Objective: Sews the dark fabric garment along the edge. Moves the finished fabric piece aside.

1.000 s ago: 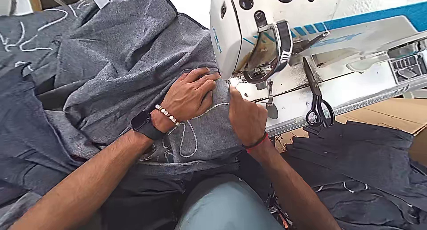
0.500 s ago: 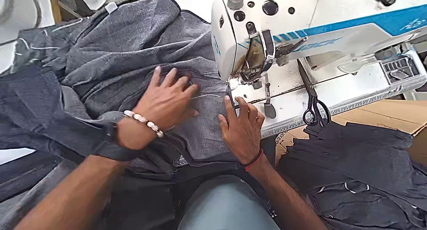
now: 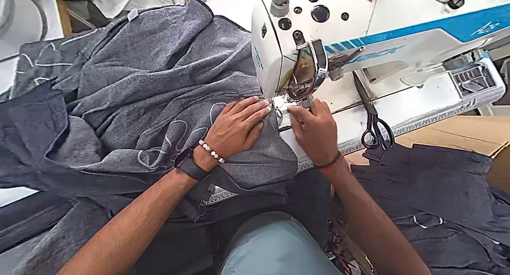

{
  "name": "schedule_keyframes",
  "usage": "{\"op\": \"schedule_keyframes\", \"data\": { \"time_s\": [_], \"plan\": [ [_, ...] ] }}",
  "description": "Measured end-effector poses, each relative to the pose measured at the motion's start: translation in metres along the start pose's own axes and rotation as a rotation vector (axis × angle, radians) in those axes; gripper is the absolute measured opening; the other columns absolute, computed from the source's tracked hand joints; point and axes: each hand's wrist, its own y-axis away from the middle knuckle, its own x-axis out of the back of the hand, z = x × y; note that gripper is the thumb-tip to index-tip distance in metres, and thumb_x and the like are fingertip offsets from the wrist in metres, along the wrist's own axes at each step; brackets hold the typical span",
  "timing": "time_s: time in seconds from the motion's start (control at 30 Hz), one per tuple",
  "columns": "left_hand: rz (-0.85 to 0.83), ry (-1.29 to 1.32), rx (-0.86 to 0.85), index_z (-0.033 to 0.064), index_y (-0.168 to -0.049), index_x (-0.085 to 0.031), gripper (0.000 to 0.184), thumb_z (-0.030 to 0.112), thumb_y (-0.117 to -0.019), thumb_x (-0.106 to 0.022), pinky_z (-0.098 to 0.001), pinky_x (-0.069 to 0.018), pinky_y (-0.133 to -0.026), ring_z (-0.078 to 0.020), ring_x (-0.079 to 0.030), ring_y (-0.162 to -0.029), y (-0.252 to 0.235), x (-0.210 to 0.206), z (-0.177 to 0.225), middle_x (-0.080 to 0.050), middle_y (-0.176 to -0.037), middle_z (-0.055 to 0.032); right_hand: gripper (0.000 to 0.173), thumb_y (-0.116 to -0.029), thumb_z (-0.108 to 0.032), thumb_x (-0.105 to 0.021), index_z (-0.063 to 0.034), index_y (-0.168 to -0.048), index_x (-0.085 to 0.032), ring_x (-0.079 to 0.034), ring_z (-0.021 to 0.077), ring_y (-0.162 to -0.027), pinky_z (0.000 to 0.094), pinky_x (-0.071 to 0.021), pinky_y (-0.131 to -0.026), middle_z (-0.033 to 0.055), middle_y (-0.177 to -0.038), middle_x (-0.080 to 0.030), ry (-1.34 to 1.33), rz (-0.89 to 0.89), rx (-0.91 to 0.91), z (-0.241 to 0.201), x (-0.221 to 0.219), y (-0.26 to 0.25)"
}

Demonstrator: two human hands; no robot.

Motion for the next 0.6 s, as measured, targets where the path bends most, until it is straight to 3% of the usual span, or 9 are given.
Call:
{"op": "schedule_keyframes", "data": {
  "time_s": [0.07,0.17,0.3,0.43,0.6],
  "plan": [
    [-0.012,0.005,-0.01,0.0155,-0.144,-0.061,0.045,0.03,-0.1054,-0.042,-0.0455,-0.0349,-0.12,-0.0216,-0.045,-0.145,0.0,0.0,-0.003,-0.055,-0.152,-0.0002,0.024,-0.0998,-0.017,-0.059,-0.0182,-0.115,-0.077,-0.065,0.0264,-0.104,0.0442,-0.0525,-0.084,0.0067,-0.116,-0.072,-0.013,0.072,0.091,-0.016,-0.013,0.003],
    [-0.022,0.014,-0.058,0.0154,-0.143,-0.062,0.045,0.03,-0.1053,-0.042,-0.0451,-0.0355,-0.119,-0.0227,-0.046,-0.144,-0.002,0.004,-0.012,-0.057,-0.151,-0.0011,0.036,-0.0994,-0.011,-0.054,-0.0246,-0.126,-0.074,-0.058,0.0182,-0.129,0.0441,-0.0426,-0.104,-0.0059,-0.136,-0.068,-0.02,0.024,0.254,-0.029,-0.02,0.017],
    [-0.08,0.024,-0.164,0.0289,-0.149,-0.056,0.047,0.033,-0.1044,-0.04,-0.0459,-0.0337,-0.118,-0.0216,-0.043,-0.145,-0.008,0.006,-0.037,-0.054,-0.153,0.0041,0.043,-0.0974,-0.009,-0.051,-0.0275,-0.13,-0.072,-0.053,0.0152,-0.137,0.0454,-0.0376,-0.107,-0.0102,-0.14,-0.066,0.072,-0.008,0.212,-0.029,-0.021,0.03],
    [-0.082,-0.007,-0.183,0.0415,-0.148,-0.055,0.048,0.031,-0.1028,-0.04,-0.0478,-0.0335,-0.114,-0.0236,-0.045,-0.141,-0.014,0.008,-0.044,-0.056,-0.149,0.006,0.035,-0.0987,-0.012,-0.055,-0.0259,-0.123,-0.076,-0.06,0.0141,-0.128,0.0451,-0.0392,-0.105,-0.0098,-0.133,-0.07,0.104,0.07,0.135,-0.031,-0.025,0.034],
    [-0.03,-0.008,-0.087,0.0353,-0.139,-0.065,0.043,0.039,-0.1011,-0.046,-0.0523,-0.0331,-0.112,-0.0287,-0.048,-0.136,-0.015,0.005,-0.019,-0.061,-0.142,-0.0023,0.03,-0.0966,-0.012,-0.057,-0.0267,-0.107,-0.081,-0.065,0.016,-0.101,0.0433,-0.041,-0.088,-0.0119,-0.118,-0.076,0.106,0.16,0.019,-0.034,-0.023,0.033]
  ]
}}
